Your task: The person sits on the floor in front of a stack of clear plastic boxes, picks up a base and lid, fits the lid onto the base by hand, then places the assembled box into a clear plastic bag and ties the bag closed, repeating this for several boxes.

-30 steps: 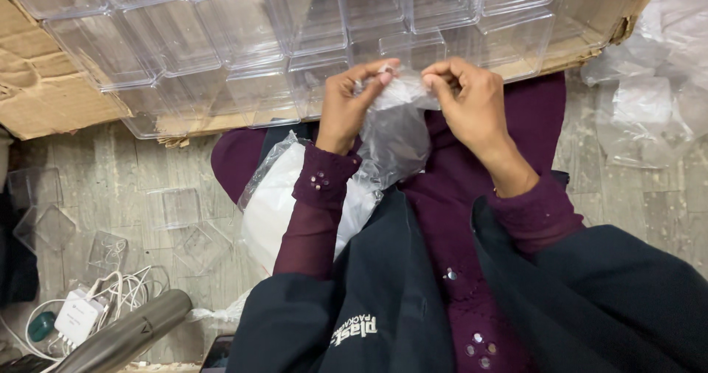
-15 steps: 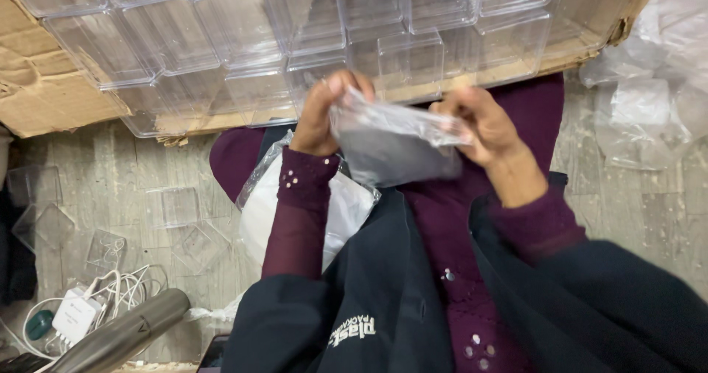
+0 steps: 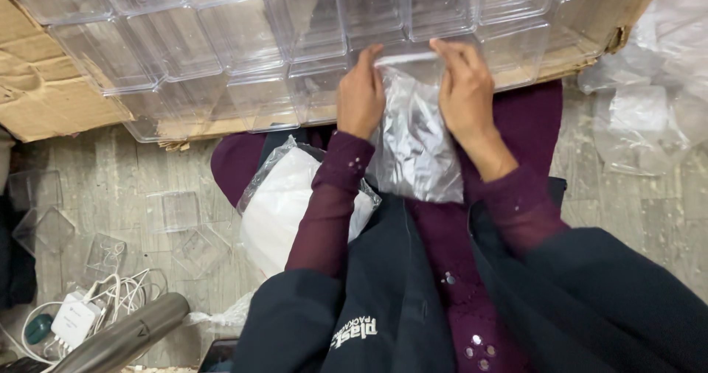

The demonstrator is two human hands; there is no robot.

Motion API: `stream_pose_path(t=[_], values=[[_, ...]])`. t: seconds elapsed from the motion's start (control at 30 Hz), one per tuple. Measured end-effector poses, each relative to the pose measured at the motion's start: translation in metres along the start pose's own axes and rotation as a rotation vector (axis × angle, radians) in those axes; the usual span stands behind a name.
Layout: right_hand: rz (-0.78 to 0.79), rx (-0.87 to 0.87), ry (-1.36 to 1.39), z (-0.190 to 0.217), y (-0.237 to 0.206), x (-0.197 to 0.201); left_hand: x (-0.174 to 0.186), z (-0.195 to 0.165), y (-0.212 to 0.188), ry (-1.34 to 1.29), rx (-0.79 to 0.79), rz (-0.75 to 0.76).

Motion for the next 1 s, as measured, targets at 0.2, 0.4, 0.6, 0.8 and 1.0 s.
stream_pose_path(t=[0.2,0.4,0.6,0.8,1.0], values=[[-0.131,-0.368,0.314,-0.001,-0.049,0.005,0.016,0.033,-0.030,-0.649,0.357,0.495],[0.001,-0.439,0.452,-0.040,-0.089,-0.033,0.001,0.045,-0.040,-0.044,0.300,0.322],[-0.045,-0.728,1.072,-0.036,-0.072,-0.024,0.010,0.011,-0.023,-0.164,0.215,0.275],[0.188,-0.534,1.534,0.011,-0.057,0.026,-0.003,-0.053,0.028,-0.225,-0.152,0.332],[-0.468,-0.503,1.129,-0.065,-0.125,0.093,-0.022,-0.064,0.012,-0.496,-0.033,0.611]])
Point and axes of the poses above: each hand's wrist, its own y-axis towards the middle knuckle, its own x-axis out of the back of the hand, z = x × y, the point moved 1 cm from there along y, towards the middle knuckle, and after that the axes turned 13 degrees about x, right-handed, at the moved point
